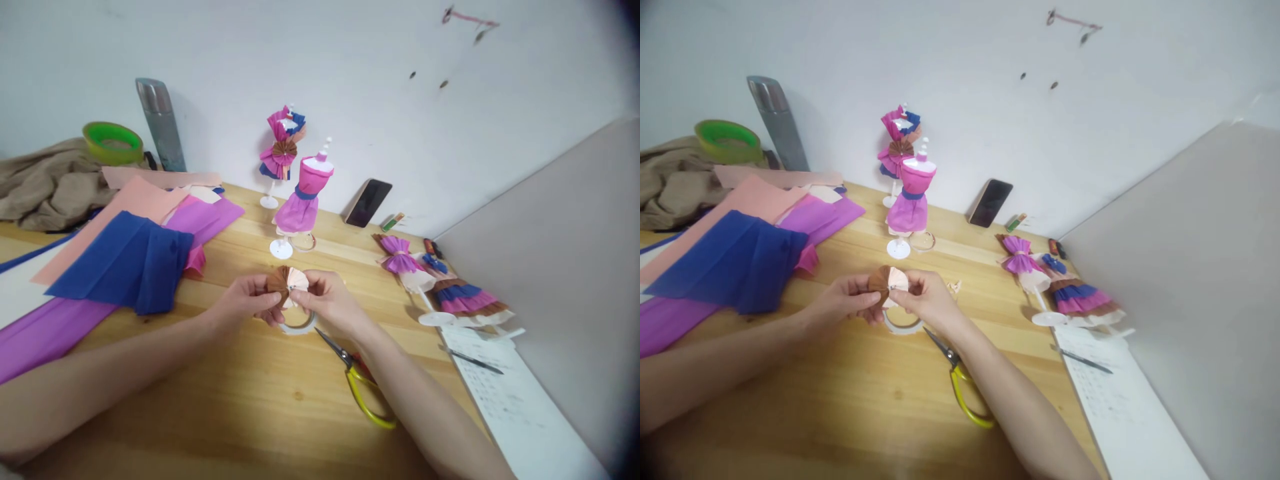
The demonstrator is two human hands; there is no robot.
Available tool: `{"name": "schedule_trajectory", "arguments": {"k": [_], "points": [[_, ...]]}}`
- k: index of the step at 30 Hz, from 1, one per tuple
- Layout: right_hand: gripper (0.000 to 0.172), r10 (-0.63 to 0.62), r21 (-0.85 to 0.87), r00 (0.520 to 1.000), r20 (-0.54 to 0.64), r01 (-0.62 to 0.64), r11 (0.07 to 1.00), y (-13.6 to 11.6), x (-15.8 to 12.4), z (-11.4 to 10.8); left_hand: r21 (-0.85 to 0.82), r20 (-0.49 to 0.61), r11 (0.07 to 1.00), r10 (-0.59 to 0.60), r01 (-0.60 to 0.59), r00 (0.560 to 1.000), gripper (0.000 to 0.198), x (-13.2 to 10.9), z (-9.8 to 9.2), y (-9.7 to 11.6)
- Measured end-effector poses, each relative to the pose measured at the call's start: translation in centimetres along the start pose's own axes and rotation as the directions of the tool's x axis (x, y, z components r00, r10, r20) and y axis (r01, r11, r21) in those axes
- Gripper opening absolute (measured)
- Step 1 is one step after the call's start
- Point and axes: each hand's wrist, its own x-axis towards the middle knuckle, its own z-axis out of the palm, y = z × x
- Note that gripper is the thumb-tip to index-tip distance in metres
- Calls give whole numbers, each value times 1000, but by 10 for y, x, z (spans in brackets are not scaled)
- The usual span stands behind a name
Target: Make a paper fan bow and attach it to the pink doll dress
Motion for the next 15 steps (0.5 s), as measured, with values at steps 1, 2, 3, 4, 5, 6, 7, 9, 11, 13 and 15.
{"name": "schedule_trajectory", "arguments": {"k": [1,2,3,4,5,6,7,9,11,13,15], "points": [[35,-3,-4,1000,-5,3,1000,-1,0,-1,-4,6,1000,-2,2,1000,31,0,0,2],[34,-7,-11,1000,-15,7,1000,-3,1,-2,-9,7,1000,-6,6,1000,33,0,0,4],[33,-13,-17,1000,-21,12,1000,-5,1,-3,-16,1,1000,-11,11,1000,34,1,0,7],[32,-22,-22,999,-26,21,1000,-8,3,-5,-22,-13,1000,-12,12,1000,34,2,-1,11],[31,-33,-30,999,-30,32,999,-11,5,-8,-26,-41,1000,-3,2,999,34,3,-2,16],[30,-51,-44,998,-39,49,998,-15,7,-11,-24,-84,999,22,-24,996,31,5,-3,22],[29,-74,-64,996,-55,71,995,-19,11,-15,-12,-137,998,64,-66,989,27,8,-4,30],[26,-142,-115,984,-103,130,985,-27,22,-23,37,-253,983,185,-182,950,18,17,-7,49],[23,-226,-169,964,-142,202,965,-35,36,-32,95,-349,953,301,-287,887,13,30,-10,71],[22,-311,-218,938,-156,274,937,-42,51,-41,178,-417,928,373,-328,829,12,45,-10,92],[19,-378,-288,909,-175,320,903,-49,65,-49,257,-413,897,438,-360,798,18,59,-10,109]]}}
